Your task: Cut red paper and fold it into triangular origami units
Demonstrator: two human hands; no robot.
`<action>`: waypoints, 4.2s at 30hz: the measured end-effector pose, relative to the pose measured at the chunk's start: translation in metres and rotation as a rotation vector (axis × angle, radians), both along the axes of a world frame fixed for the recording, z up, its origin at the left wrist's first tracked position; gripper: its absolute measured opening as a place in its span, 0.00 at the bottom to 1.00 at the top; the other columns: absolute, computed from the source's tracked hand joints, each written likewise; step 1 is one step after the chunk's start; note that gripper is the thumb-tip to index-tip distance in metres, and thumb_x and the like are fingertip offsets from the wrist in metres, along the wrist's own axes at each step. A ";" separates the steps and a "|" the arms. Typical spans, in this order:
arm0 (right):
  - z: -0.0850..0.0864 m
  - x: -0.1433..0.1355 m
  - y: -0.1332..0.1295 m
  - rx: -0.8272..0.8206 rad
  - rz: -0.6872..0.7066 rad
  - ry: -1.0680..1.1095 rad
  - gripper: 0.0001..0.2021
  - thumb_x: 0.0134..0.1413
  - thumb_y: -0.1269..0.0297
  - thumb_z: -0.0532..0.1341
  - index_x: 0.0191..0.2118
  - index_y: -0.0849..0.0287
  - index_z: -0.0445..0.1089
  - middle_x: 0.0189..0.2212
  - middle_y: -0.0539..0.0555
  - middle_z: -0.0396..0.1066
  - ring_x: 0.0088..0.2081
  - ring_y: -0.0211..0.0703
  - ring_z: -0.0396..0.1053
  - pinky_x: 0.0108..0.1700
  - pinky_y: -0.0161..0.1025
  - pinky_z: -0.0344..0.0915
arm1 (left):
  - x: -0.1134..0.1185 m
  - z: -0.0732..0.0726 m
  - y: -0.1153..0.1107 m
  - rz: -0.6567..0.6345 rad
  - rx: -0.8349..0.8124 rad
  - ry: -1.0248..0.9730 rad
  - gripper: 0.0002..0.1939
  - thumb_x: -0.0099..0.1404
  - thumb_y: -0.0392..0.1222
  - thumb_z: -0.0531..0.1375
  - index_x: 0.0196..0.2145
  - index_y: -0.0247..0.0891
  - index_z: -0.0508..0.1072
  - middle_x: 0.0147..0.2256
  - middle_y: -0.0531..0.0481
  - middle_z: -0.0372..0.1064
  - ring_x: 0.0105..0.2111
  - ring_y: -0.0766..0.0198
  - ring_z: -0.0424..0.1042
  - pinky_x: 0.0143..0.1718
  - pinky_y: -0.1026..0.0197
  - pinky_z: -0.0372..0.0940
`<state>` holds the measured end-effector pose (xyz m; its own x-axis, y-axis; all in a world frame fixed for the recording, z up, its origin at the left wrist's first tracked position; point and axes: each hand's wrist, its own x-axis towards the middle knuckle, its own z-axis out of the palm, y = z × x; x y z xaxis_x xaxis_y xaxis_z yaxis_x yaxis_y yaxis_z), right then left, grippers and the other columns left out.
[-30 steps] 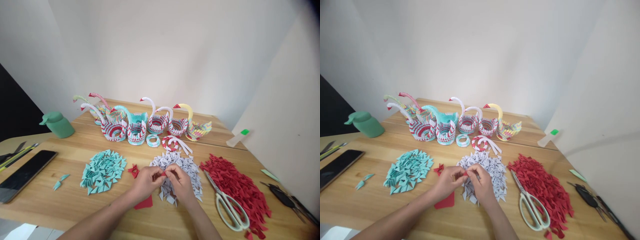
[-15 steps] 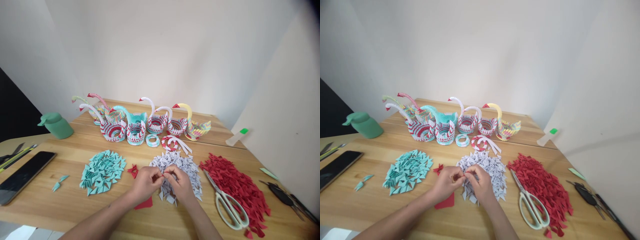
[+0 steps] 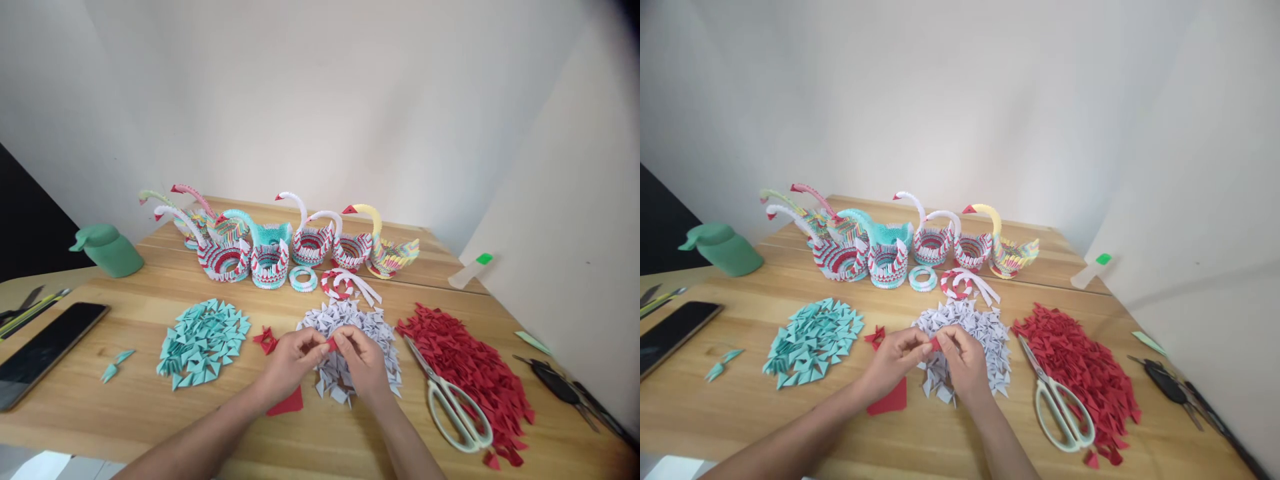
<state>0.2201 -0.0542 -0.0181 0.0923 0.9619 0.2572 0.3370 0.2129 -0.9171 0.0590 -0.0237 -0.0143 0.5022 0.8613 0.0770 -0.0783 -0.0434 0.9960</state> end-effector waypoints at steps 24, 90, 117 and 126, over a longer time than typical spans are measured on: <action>0.005 -0.002 0.004 0.558 0.015 -0.423 0.09 0.58 0.76 0.57 0.38 0.54 0.71 0.30 0.52 0.72 0.34 0.44 0.69 0.36 0.42 0.67 | -0.004 -0.009 0.015 0.015 -0.386 -0.304 0.20 0.55 0.49 0.68 0.40 0.34 0.70 0.27 0.51 0.71 0.26 0.66 0.71 0.29 0.65 0.64; -0.013 -0.007 0.001 0.070 -0.095 0.053 0.09 0.55 0.64 0.61 0.43 0.56 0.68 0.28 0.49 0.70 0.31 0.41 0.70 0.36 0.37 0.68 | -0.001 -0.004 0.011 -0.035 -0.216 -0.096 0.19 0.52 0.53 0.66 0.28 0.33 0.72 0.22 0.53 0.66 0.23 0.68 0.62 0.27 0.65 0.58; 0.003 -0.005 0.004 0.032 -0.011 -0.079 0.05 0.56 0.64 0.59 0.31 0.57 0.71 0.26 0.50 0.72 0.30 0.41 0.70 0.34 0.36 0.66 | -0.009 0.002 0.021 0.048 -0.262 0.045 0.16 0.51 0.52 0.64 0.24 0.34 0.72 0.17 0.53 0.69 0.17 0.69 0.66 0.23 0.66 0.62; 0.002 -0.003 0.003 0.381 0.024 -0.277 0.07 0.58 0.71 0.59 0.35 0.55 0.74 0.29 0.52 0.71 0.32 0.41 0.70 0.34 0.37 0.66 | -0.011 0.004 0.020 0.051 -0.295 0.003 0.14 0.50 0.49 0.65 0.21 0.34 0.70 0.16 0.54 0.68 0.16 0.69 0.66 0.22 0.66 0.61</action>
<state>0.2170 -0.0507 -0.0163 -0.0504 0.7952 0.6043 0.5491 0.5275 -0.6483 0.0480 -0.0034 -0.0106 0.4579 0.8702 -0.1818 -0.0805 0.2442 0.9664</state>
